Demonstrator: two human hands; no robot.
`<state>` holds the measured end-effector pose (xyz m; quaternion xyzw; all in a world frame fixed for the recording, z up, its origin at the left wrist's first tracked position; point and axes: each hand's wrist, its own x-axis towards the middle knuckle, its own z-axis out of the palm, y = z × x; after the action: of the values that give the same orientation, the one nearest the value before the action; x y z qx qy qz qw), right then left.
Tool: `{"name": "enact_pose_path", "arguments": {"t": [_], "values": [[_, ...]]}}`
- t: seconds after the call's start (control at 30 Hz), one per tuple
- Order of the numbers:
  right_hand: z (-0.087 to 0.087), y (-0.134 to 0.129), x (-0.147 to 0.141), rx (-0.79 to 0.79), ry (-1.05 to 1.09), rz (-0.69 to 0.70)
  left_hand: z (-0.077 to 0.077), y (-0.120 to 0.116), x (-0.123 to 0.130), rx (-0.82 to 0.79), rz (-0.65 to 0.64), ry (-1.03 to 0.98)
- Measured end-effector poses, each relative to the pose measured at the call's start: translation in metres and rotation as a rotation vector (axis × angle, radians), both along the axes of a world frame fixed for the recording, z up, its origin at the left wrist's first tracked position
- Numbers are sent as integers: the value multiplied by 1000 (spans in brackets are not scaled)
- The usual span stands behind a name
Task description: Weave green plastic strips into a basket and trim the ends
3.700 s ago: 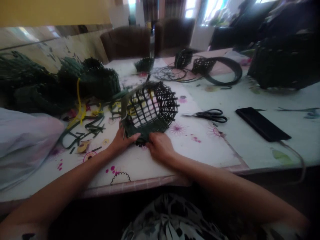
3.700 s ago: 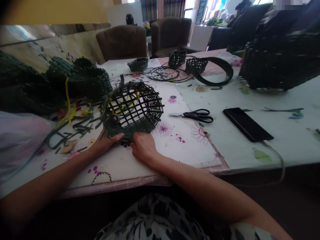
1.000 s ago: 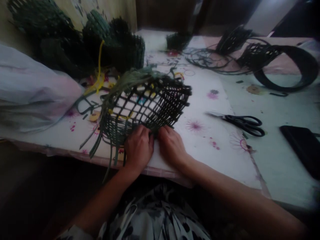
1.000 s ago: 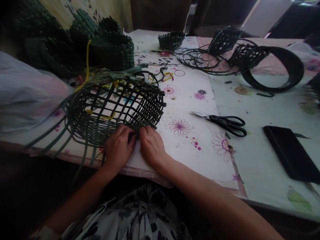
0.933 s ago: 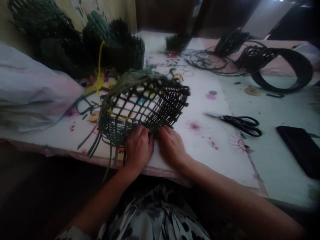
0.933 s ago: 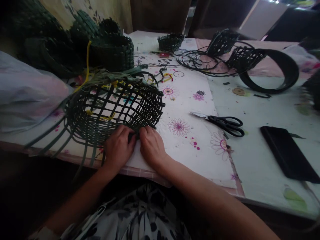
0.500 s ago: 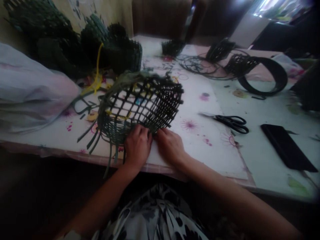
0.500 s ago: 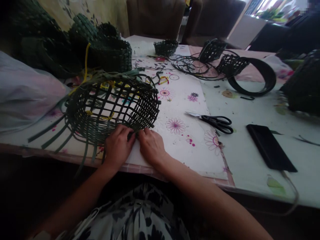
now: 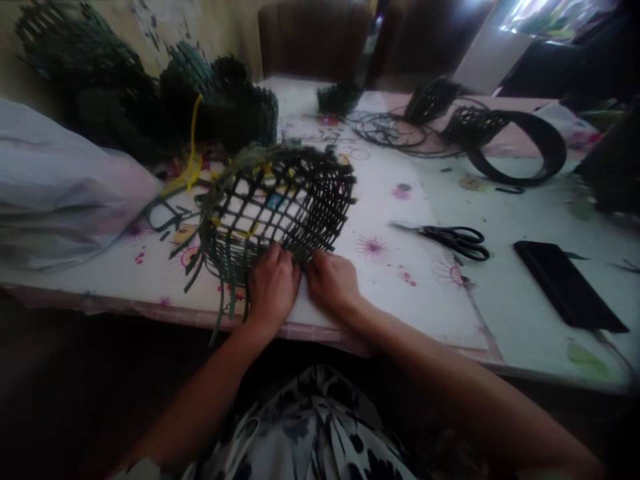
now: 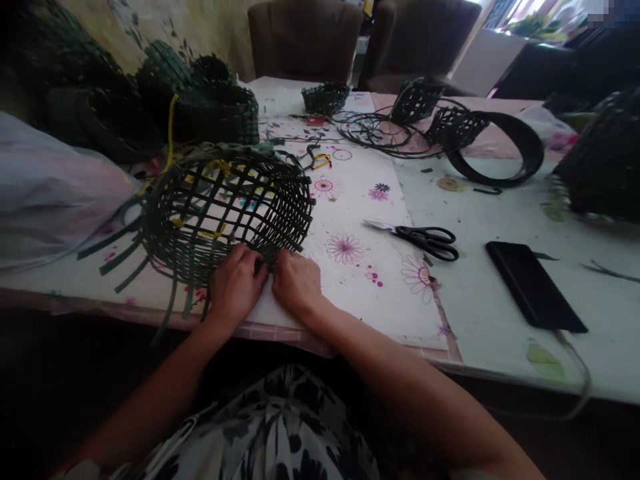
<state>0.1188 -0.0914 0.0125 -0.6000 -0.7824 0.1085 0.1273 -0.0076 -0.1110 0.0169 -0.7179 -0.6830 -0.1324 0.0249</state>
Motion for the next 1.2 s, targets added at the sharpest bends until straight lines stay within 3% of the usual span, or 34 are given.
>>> {"name": "enact_pose_path", "arguments": {"t": [0.33, 0.67, 0.9, 1.2], "values": [[6, 0, 2, -37, 9, -10, -6, 7, 5, 40, 112, -37], [4, 0, 3, 3, 32, 26, -2, -7, 14, 61, 57, 26], [-1, 0, 6, 60, 41, 18, -6, 4, 17, 41, 214, -71], [1, -5, 4, 99, 7, 65, -10, 7, 11, 16, 212, -197]]}}
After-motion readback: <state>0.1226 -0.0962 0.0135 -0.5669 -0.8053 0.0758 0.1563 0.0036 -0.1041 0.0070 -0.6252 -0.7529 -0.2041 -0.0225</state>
